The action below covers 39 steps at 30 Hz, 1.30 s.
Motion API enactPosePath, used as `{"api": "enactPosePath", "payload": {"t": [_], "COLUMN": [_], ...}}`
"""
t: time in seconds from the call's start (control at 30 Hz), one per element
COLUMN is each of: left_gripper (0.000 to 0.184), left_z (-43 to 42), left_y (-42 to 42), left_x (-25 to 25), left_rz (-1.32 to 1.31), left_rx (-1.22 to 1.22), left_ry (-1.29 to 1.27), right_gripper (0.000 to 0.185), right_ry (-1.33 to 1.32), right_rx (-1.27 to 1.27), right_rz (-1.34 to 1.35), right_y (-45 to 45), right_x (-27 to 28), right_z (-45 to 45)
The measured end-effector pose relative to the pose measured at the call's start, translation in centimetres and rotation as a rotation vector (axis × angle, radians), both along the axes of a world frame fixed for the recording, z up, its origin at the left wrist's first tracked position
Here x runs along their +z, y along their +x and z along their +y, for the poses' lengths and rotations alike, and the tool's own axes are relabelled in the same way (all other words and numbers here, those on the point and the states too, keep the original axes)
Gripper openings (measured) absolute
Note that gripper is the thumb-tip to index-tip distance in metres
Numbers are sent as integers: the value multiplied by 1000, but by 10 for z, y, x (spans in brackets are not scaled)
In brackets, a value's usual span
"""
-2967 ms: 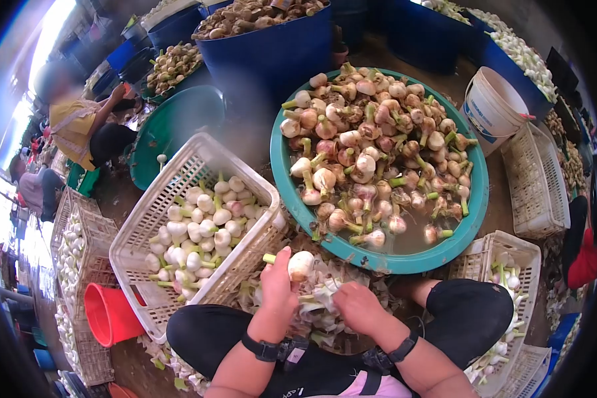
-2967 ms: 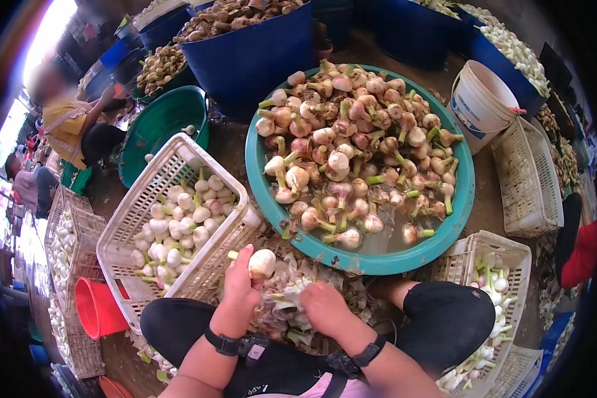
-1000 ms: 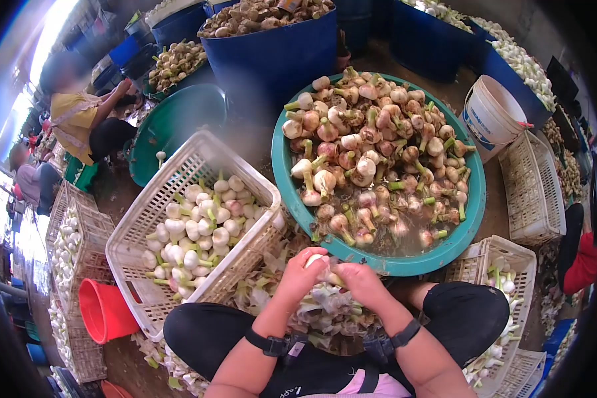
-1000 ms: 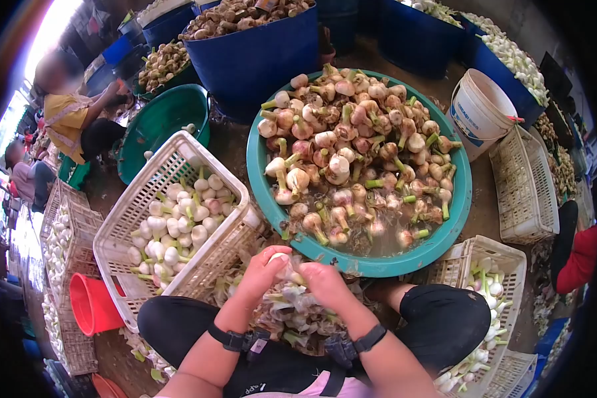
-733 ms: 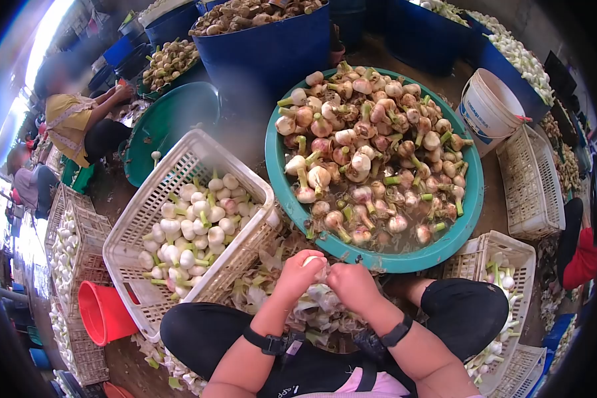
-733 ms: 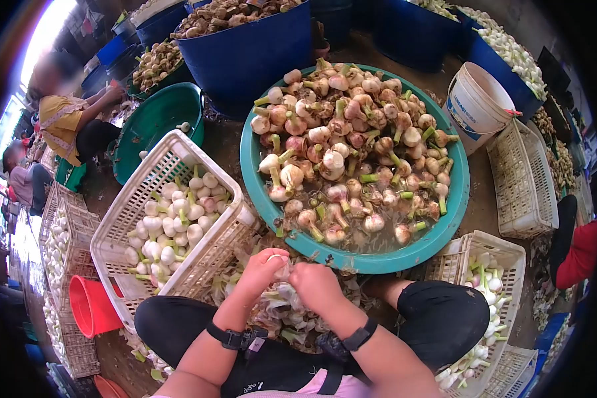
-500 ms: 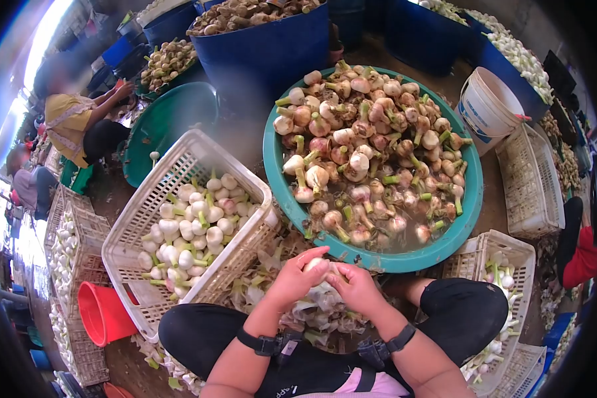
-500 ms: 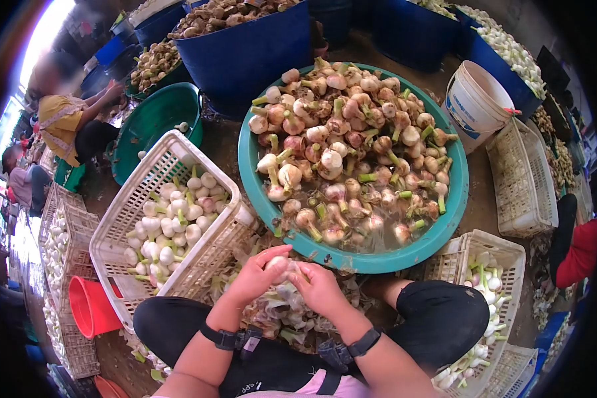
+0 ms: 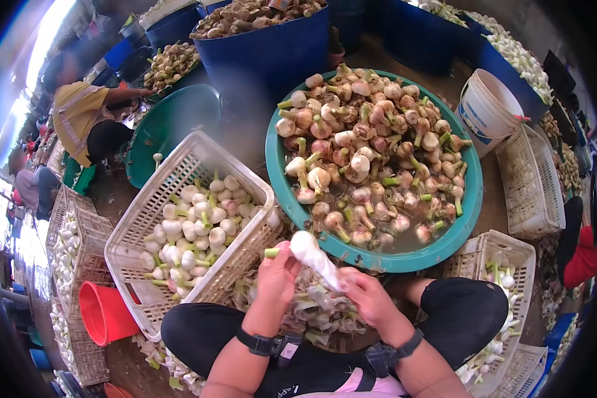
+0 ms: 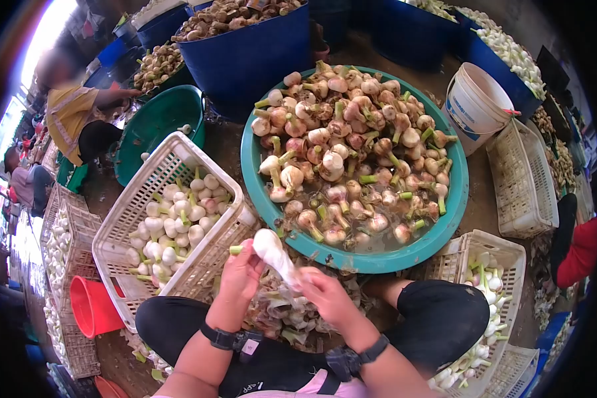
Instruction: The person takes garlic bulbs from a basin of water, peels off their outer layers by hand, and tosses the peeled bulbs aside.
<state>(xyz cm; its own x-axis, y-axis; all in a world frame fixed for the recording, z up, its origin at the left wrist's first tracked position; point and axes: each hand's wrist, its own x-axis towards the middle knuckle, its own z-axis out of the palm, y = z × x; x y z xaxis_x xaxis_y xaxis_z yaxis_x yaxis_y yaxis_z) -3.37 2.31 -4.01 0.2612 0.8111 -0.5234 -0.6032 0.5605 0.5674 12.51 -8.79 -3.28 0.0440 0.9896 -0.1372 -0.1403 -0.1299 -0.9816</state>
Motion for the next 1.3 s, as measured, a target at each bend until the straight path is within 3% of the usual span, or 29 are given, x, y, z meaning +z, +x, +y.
{"api": "enactPosePath", "payload": {"t": [0.03,0.1,0.23,0.3,0.37,0.43,0.5,0.57,0.63,0.67,0.73,0.83,0.9,0.97,1.03,1.1,1.3], "left_gripper": [15,23,39,36,32,31,40,50,55,55,46,35,37,45,52,50,21], "left_z": [2,6,9,12,13,16,20,27,45,46,42,29,23,17,10,10,0], "left_y": [-3,-10,-14,-18,-20,-22,-34,-65,-68,-67,-62,-32,-12,8,25,28,25], "left_x": [2,8,10,10,16,25,33,40,88,86,72,38,30,33,38,26,14], "left_rz": [2,-64,-85,-58,-68,-40,-52,-256,-309,-310,-165,34,201,347,409,309,371], "left_rx": [6,17,-14,-38,62,110,317,617,849,845,708,385,194,-23,-241,-449,-427], "left_ry": [3,-160,-371,-368,-396,-363,-251,-76,-170,-166,-72,29,83,102,61,85,217], "right_gripper": [15,15,20,23,28,34,37,38,39,42,47,50,45,40,37,33,22], "right_ry": [3,185,197,214,-130,-228,-259,-325,-434,-497,-759,-714,-639,-361,-199,27,89], "right_rx": [6,-296,-485,-528,-283,251,134,-47,-204,-285,-161,-156,-181,-225,-242,-114,147], "right_rz": [2,680,917,1039,563,-858,-870,-997,-1199,-1292,-1154,-937,-1032,-1074,-982,-799,-1012], "right_y": [8,24,55,57,48,23,4,15,42,56,77,108,93,65,20,-8,-19], "right_x": [9,40,65,61,44,37,40,35,11,-4,-39,-131,-102,-50,-5,17,38], "right_z": [-2,-9,-7,-2,8,14,28,48,77,90,112,129,124,109,81,61,42]}}
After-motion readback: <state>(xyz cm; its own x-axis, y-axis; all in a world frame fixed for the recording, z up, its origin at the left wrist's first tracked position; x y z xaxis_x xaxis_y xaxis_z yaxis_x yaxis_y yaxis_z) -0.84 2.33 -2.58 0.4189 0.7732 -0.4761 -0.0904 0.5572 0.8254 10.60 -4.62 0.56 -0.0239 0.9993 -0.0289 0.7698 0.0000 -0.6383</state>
